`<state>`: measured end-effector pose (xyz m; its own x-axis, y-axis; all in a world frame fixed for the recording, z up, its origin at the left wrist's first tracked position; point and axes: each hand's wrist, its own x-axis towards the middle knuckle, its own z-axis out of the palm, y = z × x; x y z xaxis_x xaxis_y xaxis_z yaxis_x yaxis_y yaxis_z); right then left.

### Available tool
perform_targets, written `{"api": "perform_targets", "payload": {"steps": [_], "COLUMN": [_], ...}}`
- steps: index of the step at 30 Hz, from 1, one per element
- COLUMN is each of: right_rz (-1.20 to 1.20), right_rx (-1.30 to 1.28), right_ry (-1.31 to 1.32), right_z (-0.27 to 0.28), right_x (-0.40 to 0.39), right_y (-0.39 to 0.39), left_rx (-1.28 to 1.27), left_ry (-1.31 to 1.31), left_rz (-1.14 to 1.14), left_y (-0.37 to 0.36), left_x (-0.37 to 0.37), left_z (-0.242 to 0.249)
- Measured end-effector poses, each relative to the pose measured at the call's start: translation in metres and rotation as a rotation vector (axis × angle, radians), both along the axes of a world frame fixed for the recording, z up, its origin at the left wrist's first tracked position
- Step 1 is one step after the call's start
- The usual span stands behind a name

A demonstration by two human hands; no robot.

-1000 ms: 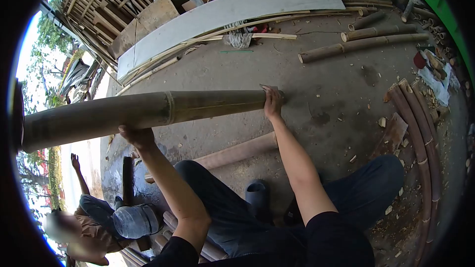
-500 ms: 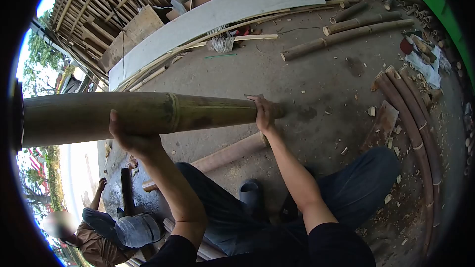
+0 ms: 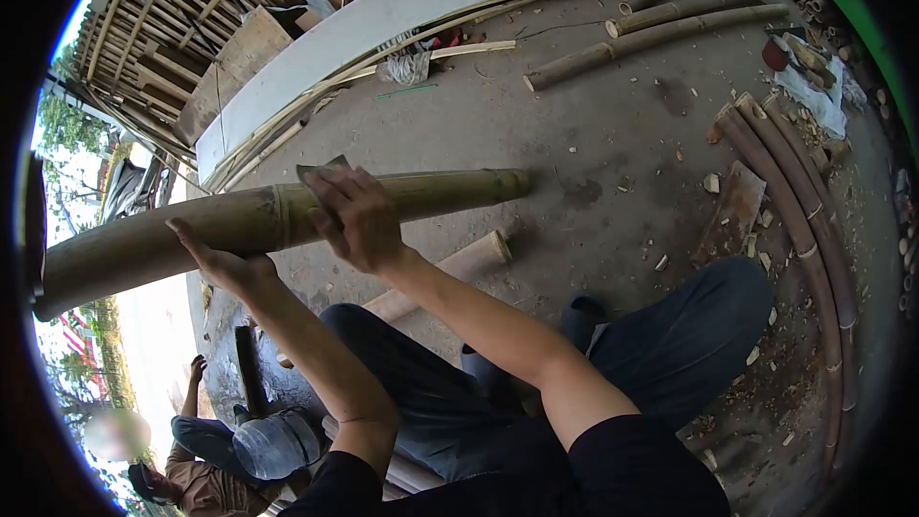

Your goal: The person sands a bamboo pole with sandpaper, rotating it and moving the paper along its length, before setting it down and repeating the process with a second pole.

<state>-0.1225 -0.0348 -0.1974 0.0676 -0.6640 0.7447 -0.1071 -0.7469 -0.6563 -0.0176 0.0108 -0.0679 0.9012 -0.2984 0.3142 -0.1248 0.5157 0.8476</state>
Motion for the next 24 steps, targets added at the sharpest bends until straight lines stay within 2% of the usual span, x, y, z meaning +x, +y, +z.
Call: {"api": "perform_targets", "payload": {"steps": [5, 7, 9, 11, 12, 14, 16, 18, 22, 24], "right_rz": [-0.223, -0.327, -0.443, -0.436, -0.424, -0.249, -0.159, 0.076, 0.132, 0.181], "right_rx": [0.155, 0.336, 0.709, 0.836, 0.832, 0.732, 0.825, 0.884, 0.887, 0.705], "right_ry": [0.119, 0.192, 0.25, 0.258, 0.27, 0.219, 0.314, 0.369, 0.494, 0.449], "right_z": [-0.148, -0.202, -0.202, -0.188, -0.191, -0.203, -0.204, -0.175, -0.125, -0.099], "right_x": [-0.066, -0.094, -0.121, -0.148, -0.155, -0.167, -0.166, -0.146, -0.1, -0.081], "right_y": [-0.056, -0.083, -0.092, -0.088, -0.085, -0.068, -0.049, -0.027, -0.004, 0.006], "left_rx": [0.028, 0.028, 0.012, -0.009, -0.028, -0.047, -0.03, -0.027, -0.028, -0.028], "left_ry": [0.033, 0.05, 0.002, -0.011, -0.023, -0.022, -0.016, -0.01, -0.012, -0.008], "left_rz": [0.055, 0.083, 0.017, 0.019, -0.005, 0.023, -0.017, -0.004, 0.006, 0.027], "left_y": [0.0, 0.001, 0.0, 0.001, -0.001, -0.003, -0.003, -0.003, -0.002, -0.002], "left_x": [0.024, 0.028, 0.025, 0.028, 0.027, 0.024, 0.024, 0.02, 0.027, 0.028], "left_z": [-0.012, -0.012, -0.01, -0.011, -0.013, -0.013, -0.011, -0.009, -0.013, -0.013]}}
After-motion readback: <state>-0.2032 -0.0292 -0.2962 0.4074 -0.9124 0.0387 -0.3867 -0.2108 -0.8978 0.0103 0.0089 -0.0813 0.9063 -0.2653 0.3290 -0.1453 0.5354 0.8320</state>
